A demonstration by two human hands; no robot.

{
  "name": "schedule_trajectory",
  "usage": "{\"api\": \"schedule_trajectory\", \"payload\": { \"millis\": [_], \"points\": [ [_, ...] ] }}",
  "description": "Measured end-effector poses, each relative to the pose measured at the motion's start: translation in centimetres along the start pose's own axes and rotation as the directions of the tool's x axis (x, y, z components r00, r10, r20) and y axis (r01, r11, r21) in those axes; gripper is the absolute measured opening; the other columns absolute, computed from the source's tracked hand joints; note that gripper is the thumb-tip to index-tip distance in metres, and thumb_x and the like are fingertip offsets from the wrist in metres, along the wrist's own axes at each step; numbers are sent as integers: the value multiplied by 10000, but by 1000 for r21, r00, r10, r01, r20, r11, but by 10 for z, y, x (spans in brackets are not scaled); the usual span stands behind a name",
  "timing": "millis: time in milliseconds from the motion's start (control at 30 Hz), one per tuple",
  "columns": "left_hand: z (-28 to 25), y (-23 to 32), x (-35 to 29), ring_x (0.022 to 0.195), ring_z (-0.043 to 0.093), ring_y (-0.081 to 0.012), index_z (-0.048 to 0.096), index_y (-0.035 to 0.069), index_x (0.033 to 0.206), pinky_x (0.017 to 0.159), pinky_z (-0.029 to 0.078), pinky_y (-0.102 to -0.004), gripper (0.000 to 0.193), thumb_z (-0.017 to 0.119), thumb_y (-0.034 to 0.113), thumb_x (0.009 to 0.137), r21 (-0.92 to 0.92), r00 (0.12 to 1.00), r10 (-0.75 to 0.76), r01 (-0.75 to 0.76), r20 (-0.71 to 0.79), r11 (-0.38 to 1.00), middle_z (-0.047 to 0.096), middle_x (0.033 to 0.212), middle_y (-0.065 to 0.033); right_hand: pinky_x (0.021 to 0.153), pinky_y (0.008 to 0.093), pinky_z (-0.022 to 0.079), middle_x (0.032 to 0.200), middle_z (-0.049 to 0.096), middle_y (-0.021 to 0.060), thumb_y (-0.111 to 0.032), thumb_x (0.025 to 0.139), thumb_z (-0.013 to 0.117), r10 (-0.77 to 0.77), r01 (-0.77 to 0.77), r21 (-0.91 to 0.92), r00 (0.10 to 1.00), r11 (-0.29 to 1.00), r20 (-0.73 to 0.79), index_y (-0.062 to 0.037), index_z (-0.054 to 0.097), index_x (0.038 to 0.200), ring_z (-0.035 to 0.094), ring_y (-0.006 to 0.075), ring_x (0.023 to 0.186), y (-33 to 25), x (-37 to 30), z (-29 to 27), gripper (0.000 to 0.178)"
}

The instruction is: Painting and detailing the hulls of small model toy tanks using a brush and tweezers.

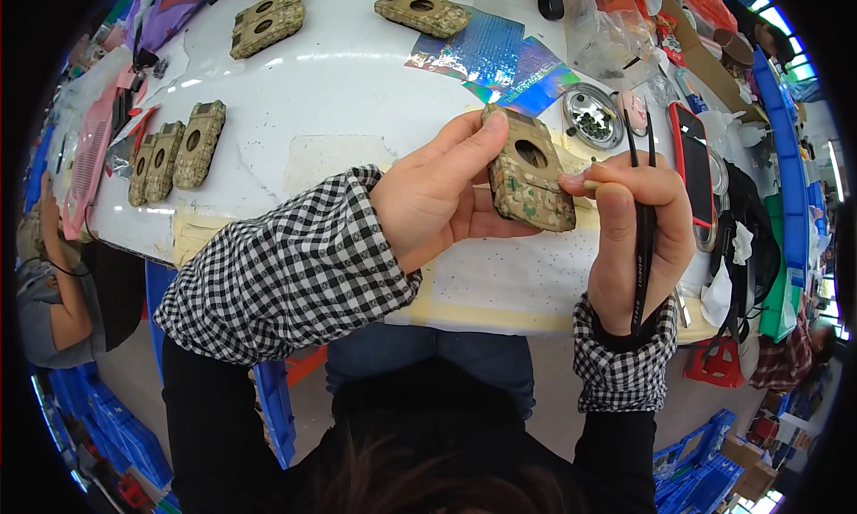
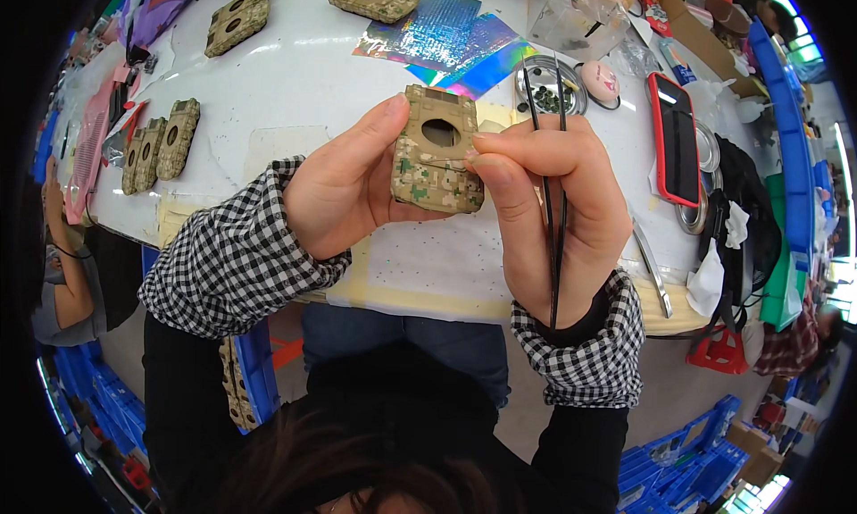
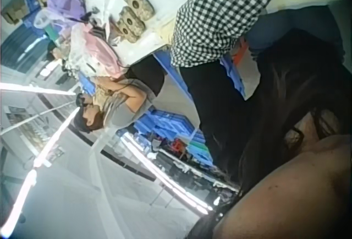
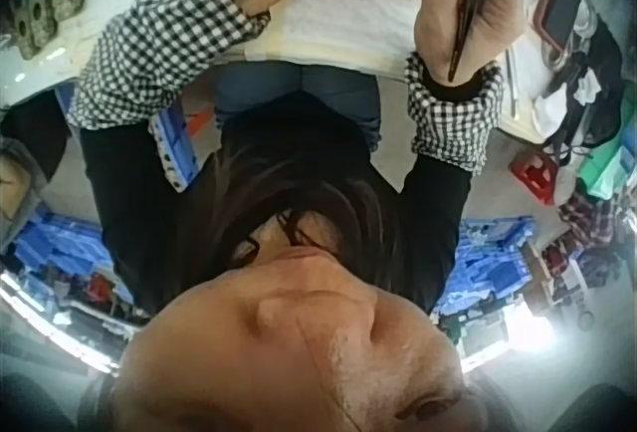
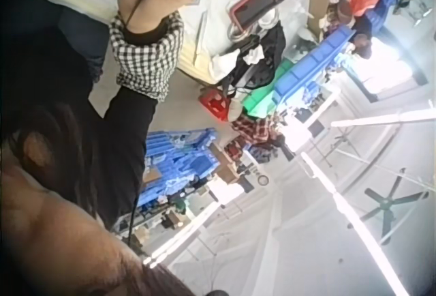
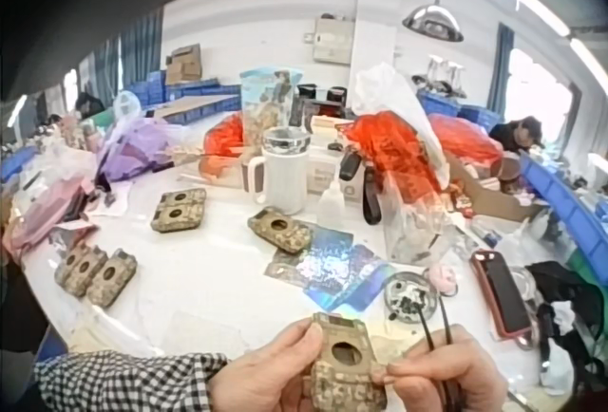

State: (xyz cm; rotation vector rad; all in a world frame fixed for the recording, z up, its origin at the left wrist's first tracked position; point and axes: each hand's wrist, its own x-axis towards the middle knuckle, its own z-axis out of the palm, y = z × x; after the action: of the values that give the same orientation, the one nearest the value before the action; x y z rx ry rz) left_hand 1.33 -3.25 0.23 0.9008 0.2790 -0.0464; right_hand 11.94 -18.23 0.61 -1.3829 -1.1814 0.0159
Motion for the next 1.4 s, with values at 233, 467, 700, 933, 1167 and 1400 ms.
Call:
{"api": "schedule_trajectory", "payload": {
  "millis": [233,467,700,933,1167,1400],
  "points": [
    [-3,0,2,1080,580,-220,318,70,1343,912,503,-372,517,301,444,986,-17,1000,14,-13,3,1000,512,1246,-123,731,233,444,874,614,127,-71,924,537,75,-64,81,988,995,-138,29,543,948,598,140,783,0,-4,-7,103],
    [-2,2,1,1109,570,-207,340,81,1358,939,485,-355,511,280,433,993,-14,997,15,-16,-70,1000,525,1267,-113,664,262,443,786,599,91,-20,816,661,-101,-22,-604,980,796,-169,11,602,847,569,168,708,7,-8,-29,73],
    [-13,-3,6,1021,597,-253,293,15,1315,904,514,-389,535,372,420,975,-78,993,107,-110,-48,991,498,1207,-169,607,303,428,759,571,92,-2,755,694,-72,32,-704,997,709,-28,-10,618,833,547,211,680,14,-5,-22,110],
    [-10,1,4,1066,578,-246,347,22,1283,913,509,-385,476,360,390,982,-90,978,147,-162,-149,983,525,1191,-159,857,357,431,992,610,186,-630,890,363,14,-89,-523,989,847,-145,51,537,1166,586,253,938,-3,-22,-29,756],
    [-10,0,3,1098,573,-209,398,39,1309,917,502,-368,477,330,387,990,-88,976,141,-158,-168,984,553,1226,-112,897,342,453,1136,588,164,-121,821,688,407,-405,-53,913,913,42,62,508,1151,618,278,1022,-31,-57,-16,418],
    [-10,0,4,1098,574,-207,404,26,1304,911,507,-371,483,344,384,985,-76,972,158,-174,-175,982,547,1232,-111,782,261,447,890,656,100,-52,843,640,442,-438,-68,893,897,87,47,626,954,595,165,857,-3,-56,-17,150]
  ]
}}
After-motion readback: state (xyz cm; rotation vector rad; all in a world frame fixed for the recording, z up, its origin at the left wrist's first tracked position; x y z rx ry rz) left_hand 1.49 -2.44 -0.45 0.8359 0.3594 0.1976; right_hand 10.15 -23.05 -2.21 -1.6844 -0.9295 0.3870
